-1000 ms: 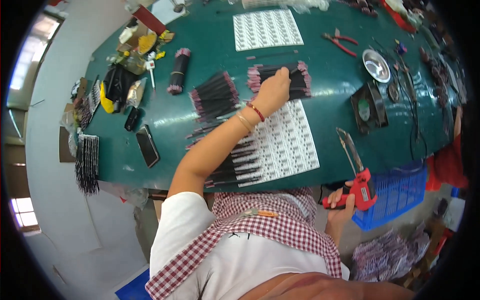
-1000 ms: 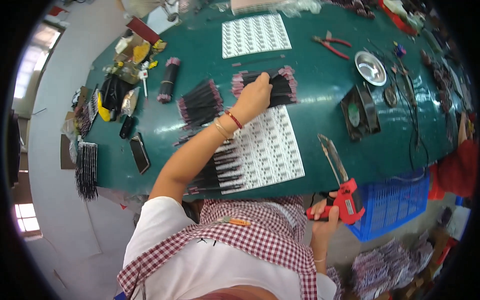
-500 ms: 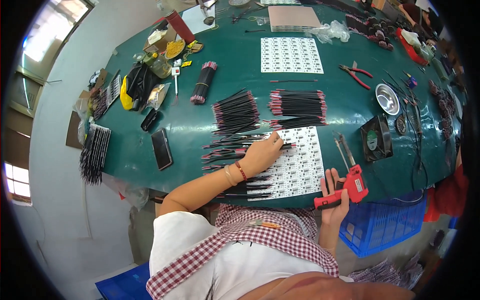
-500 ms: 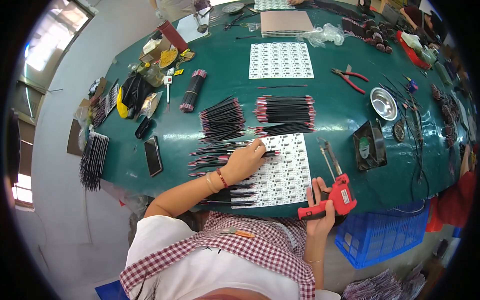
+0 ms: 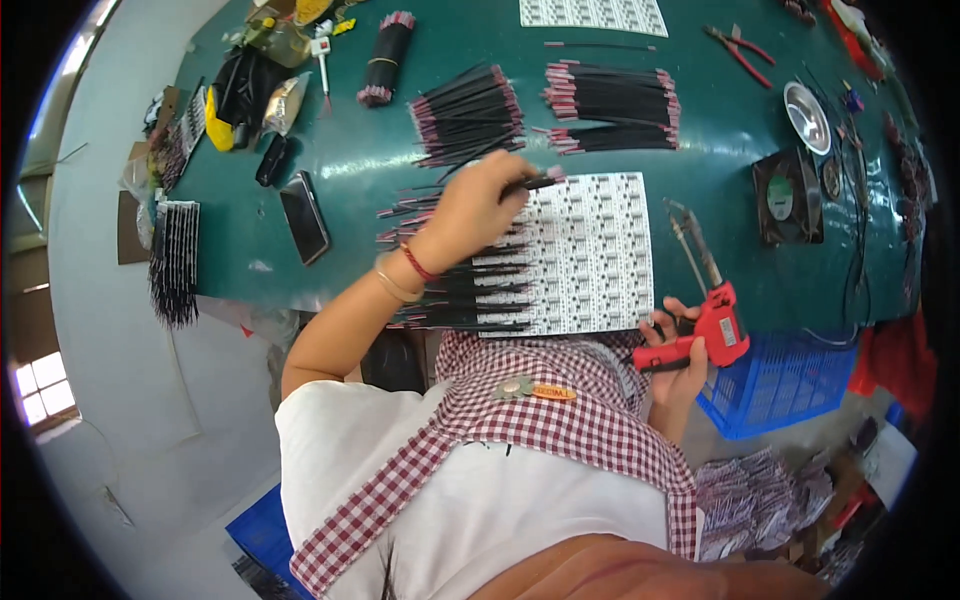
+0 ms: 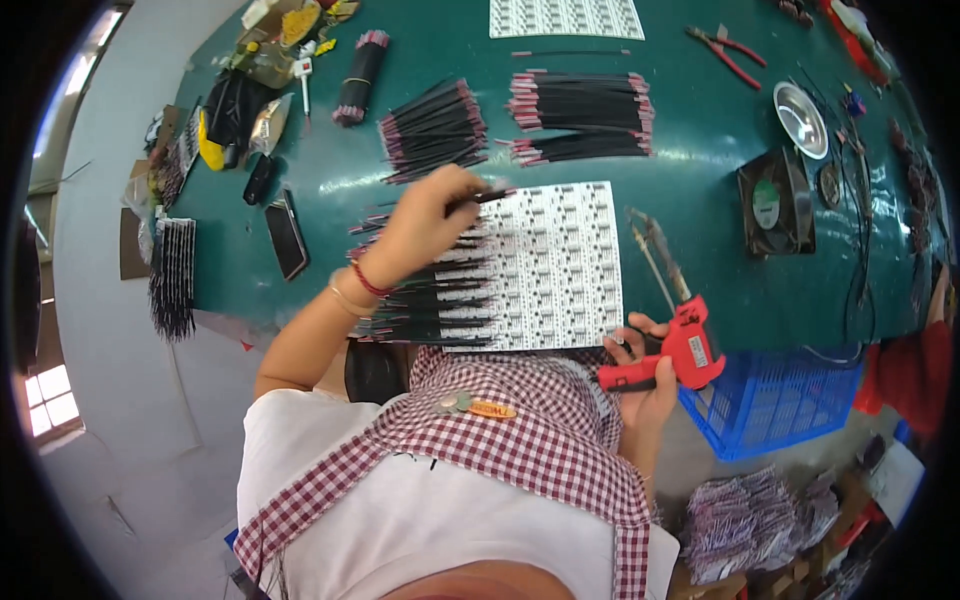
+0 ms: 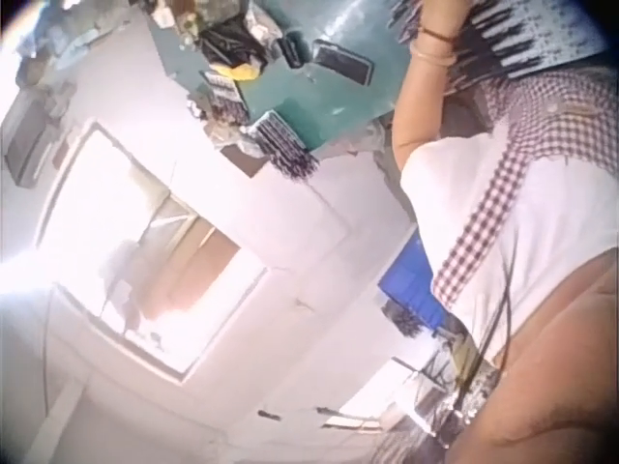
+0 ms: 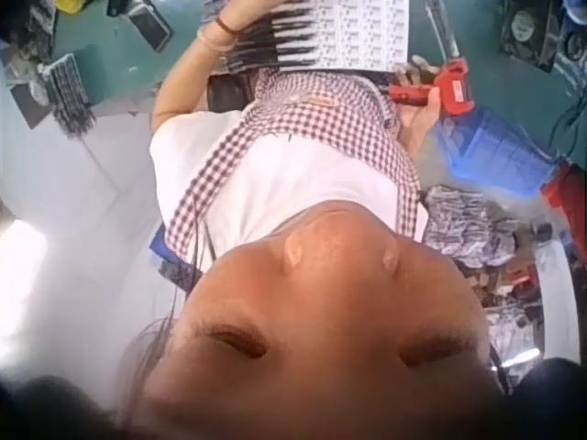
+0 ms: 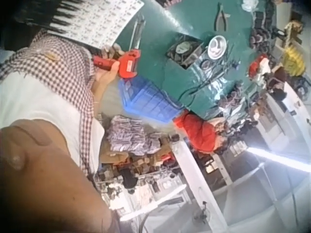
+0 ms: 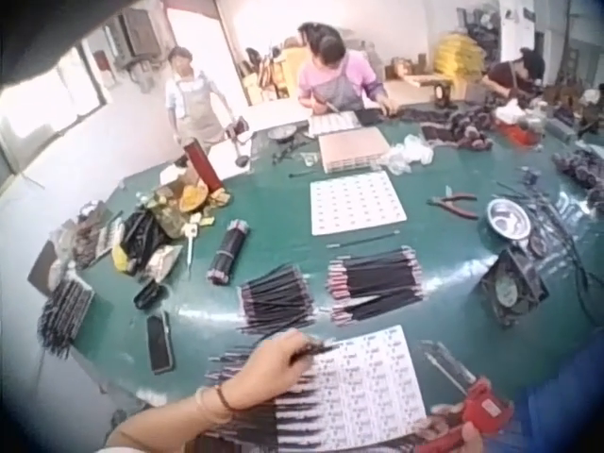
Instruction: The person attaches wires to a circuit board panel by positioning wire ends onto the board and soldering them in place with a soldering iron.
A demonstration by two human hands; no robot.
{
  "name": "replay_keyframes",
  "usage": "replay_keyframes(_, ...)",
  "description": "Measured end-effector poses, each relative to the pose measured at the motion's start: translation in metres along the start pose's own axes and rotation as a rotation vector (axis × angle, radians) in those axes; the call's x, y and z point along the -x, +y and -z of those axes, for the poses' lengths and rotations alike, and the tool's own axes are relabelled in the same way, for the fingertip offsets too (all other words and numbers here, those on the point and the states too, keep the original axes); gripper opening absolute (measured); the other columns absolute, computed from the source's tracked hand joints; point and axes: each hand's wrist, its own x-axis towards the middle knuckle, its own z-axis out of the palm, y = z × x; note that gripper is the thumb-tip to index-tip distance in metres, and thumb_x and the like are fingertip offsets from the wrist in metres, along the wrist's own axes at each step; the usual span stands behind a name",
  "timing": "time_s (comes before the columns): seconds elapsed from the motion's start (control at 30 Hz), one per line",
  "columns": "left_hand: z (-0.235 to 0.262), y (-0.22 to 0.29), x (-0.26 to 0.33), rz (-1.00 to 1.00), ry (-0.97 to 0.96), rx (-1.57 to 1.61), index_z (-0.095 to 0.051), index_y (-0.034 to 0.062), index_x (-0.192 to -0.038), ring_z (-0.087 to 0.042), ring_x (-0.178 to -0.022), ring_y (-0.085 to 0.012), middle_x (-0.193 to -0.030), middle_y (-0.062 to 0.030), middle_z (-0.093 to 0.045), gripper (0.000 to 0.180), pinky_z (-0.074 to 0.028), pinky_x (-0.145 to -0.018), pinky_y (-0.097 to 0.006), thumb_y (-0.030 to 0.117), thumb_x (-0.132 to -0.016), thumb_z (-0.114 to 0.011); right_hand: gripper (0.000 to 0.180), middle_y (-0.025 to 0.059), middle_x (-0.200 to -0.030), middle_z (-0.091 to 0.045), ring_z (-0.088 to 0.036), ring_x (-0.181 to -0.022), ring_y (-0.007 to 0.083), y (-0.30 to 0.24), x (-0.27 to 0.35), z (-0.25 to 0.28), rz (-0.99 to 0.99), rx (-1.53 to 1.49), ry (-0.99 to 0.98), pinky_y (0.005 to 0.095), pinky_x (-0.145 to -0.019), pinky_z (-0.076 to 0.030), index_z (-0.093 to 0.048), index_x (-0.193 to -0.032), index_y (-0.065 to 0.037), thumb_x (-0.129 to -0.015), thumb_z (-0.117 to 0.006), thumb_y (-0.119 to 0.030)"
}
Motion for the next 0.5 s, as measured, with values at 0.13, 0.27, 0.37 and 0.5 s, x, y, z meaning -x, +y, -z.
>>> replay_keyframes(0.13, 0.000, 0.004, -0.010, 0.191, -0.073, 0.122, -0.057, -0.0019, -0.091, -0.053, -0.063, -0.0098, -0.074, -0.0074, -0.063, 0.017, -0.046, -0.061, -0.026, 0.008, -0.078, -0.064, 0.040, 0.0055, -0.070, -0.051, -0.044, -0.052, 0.0107, -0.028, -0.011, -0.005, 0.000, 0.257, -0.062, 0.0279, -0.056, -0.040, -0.043, -0.126, -0.001, -0.097, -0.049, -0.028)
replay_keyframes(0.27, -0.015, -0.006, -0.017, 0.219, -0.121, -0.051, -0.061, 0.0011, -0.086, -0.058, -0.056, -0.0337, -0.064, -0.0150, -0.061, 0.019, -0.045, -0.056, -0.040, 0.015, -0.075, -0.063, 0.038, 0.0062, -0.064, -0.051, -0.044, -0.048, 0.0105, -0.028, -0.011, -0.019, -0.091, 0.322, -0.040, 0.0262, -0.050, -0.040, -0.048, -0.122, 0.004, -0.095, -0.052, -0.021)
replay_keyframes(0.37, -0.025, -0.020, -0.017, 0.206, -0.050, -0.067, -0.059, -0.0016, -0.083, -0.052, -0.053, -0.0229, -0.064, -0.0142, -0.059, 0.020, -0.045, -0.056, -0.034, 0.015, -0.075, -0.066, 0.037, 0.0067, -0.065, -0.052, -0.044, -0.048, 0.0104, -0.018, -0.008, -0.030, -0.152, 0.446, -0.004, 0.0269, -0.050, -0.040, -0.048, -0.123, 0.004, -0.094, -0.054, -0.019)
replay_keyframes(0.5, -0.026, -0.031, -0.021, 0.122, -0.041, -0.049, -0.058, -0.0028, -0.081, -0.054, -0.053, -0.0209, -0.061, -0.0125, -0.058, 0.021, -0.045, -0.056, -0.034, 0.015, -0.074, -0.065, 0.035, 0.0068, -0.064, -0.052, -0.044, -0.047, 0.0103, -0.007, -0.015, -0.050, -0.172, 0.453, -0.007, 0.0266, -0.048, -0.040, -0.049, -0.121, 0.005, -0.092, -0.054, -0.013)
